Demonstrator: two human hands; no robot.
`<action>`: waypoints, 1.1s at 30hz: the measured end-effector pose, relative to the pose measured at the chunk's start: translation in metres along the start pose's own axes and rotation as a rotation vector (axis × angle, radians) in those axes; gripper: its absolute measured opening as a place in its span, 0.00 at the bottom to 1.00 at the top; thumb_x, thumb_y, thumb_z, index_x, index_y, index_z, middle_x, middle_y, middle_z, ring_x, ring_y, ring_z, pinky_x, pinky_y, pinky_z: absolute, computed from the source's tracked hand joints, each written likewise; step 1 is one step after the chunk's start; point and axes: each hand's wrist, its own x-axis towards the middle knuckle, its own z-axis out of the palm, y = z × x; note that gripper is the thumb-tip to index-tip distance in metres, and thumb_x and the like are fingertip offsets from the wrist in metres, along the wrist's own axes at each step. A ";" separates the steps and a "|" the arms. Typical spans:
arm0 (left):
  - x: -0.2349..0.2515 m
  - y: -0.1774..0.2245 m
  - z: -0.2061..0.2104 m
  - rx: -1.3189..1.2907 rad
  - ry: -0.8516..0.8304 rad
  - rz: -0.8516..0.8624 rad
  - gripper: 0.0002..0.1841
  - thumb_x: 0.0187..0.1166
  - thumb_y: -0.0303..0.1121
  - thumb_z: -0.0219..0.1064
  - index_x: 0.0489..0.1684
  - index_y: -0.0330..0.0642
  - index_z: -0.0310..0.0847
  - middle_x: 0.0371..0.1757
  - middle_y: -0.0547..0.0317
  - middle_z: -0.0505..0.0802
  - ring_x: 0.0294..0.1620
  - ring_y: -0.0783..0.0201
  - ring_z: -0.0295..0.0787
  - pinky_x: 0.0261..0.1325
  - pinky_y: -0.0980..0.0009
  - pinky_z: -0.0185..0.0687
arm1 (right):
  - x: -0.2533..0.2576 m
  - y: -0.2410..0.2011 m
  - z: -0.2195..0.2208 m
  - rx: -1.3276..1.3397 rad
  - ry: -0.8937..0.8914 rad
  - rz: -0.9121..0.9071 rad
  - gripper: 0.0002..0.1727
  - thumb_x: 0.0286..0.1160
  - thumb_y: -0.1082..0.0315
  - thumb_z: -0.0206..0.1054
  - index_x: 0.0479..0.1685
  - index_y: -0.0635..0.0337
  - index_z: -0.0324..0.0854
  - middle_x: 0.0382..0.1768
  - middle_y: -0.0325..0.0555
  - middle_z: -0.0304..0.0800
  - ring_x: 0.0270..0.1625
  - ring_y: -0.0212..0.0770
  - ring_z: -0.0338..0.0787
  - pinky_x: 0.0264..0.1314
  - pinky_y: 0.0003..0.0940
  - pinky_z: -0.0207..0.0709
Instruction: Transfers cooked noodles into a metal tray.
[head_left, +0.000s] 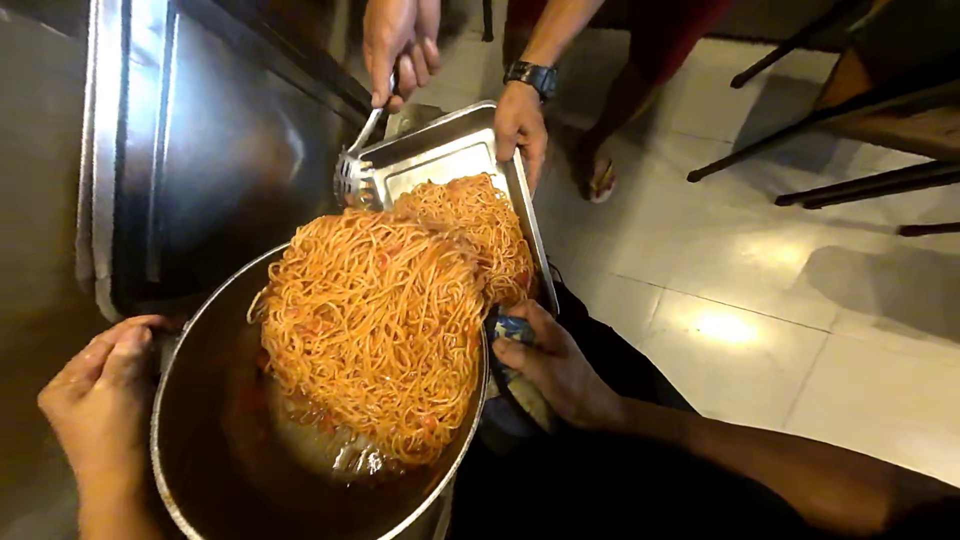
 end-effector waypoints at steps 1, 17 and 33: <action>0.001 -0.001 -0.001 -0.003 -0.003 0.001 0.13 0.89 0.35 0.55 0.56 0.38 0.83 0.44 0.81 0.88 0.42 0.92 0.82 0.50 0.88 0.79 | -0.001 0.001 0.001 0.001 -0.003 -0.014 0.21 0.74 0.65 0.67 0.64 0.63 0.75 0.54 0.45 0.85 0.52 0.28 0.88 0.54 0.24 0.84; 0.004 -0.004 -0.010 -0.055 -0.079 0.089 0.12 0.88 0.37 0.55 0.54 0.44 0.84 0.41 0.85 0.88 0.40 0.92 0.82 0.48 0.90 0.78 | -0.019 0.014 0.013 0.019 -0.015 -0.123 0.22 0.76 0.66 0.65 0.67 0.66 0.74 0.59 0.47 0.82 0.57 0.26 0.85 0.58 0.21 0.81; -0.013 0.005 -0.005 0.028 -0.014 -0.060 0.13 0.88 0.31 0.53 0.55 0.35 0.81 0.38 0.82 0.86 0.36 0.92 0.81 0.44 0.91 0.78 | -0.019 0.023 0.008 0.078 -0.053 -0.064 0.20 0.77 0.66 0.65 0.65 0.64 0.74 0.54 0.47 0.84 0.52 0.27 0.87 0.55 0.22 0.83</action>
